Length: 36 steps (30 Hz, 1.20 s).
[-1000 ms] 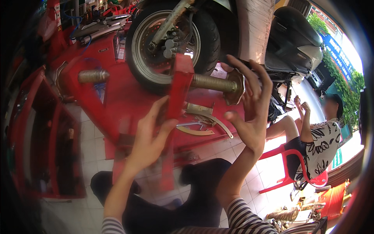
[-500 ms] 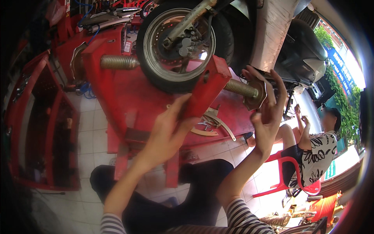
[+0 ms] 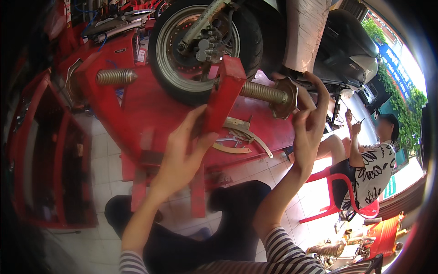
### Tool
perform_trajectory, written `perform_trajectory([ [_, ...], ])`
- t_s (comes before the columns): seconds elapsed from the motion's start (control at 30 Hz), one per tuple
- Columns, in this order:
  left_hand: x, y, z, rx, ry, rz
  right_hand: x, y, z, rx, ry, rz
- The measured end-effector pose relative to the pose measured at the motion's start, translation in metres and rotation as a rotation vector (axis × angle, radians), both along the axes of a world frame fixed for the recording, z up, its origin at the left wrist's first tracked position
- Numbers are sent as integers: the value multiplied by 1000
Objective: The person picks up a curved metal part and sets it aside, then threads a large metal bolt through a red metal frame and spins a nut onto the bolt by hand.
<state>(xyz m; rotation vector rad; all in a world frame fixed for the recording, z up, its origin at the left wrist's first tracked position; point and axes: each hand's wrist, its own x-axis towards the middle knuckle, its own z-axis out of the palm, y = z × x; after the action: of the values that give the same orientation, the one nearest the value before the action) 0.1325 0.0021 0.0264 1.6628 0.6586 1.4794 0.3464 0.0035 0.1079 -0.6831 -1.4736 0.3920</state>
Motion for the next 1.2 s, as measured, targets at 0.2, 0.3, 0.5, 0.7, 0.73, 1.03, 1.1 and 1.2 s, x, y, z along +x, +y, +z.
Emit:
perform_trajectory([
  [0.2, -5, 2, 33, 2, 74, -69, -3, -3, 0, -56, -160, -86],
  [0.3, -12, 5, 40, 14, -31, -54, -5, 8, -2, 57, -93, 79],
  [0.5, -23, -9, 25, 50, 96, 62, 1, -1, -3, -36, -122, 163],
  [0.7, -3, -3, 30, 32, -45, 128, -1, 10, -3, 272, -243, 95],
  [0.73, -1, -2, 28, 48, -74, 150, 0, 9, -4, 205, -239, 61],
  [1.03, -3, -1, 16, 24, -87, 90, -5, 25, -13, 218, -116, 235],
  [1.1, 0, -1, 15, 18, -105, 80, -1, 24, -12, 246, -152, 226],
  [1.2, -3, -2, 14, 7, -116, 73, 5, 18, -7, 129, -208, 134],
])
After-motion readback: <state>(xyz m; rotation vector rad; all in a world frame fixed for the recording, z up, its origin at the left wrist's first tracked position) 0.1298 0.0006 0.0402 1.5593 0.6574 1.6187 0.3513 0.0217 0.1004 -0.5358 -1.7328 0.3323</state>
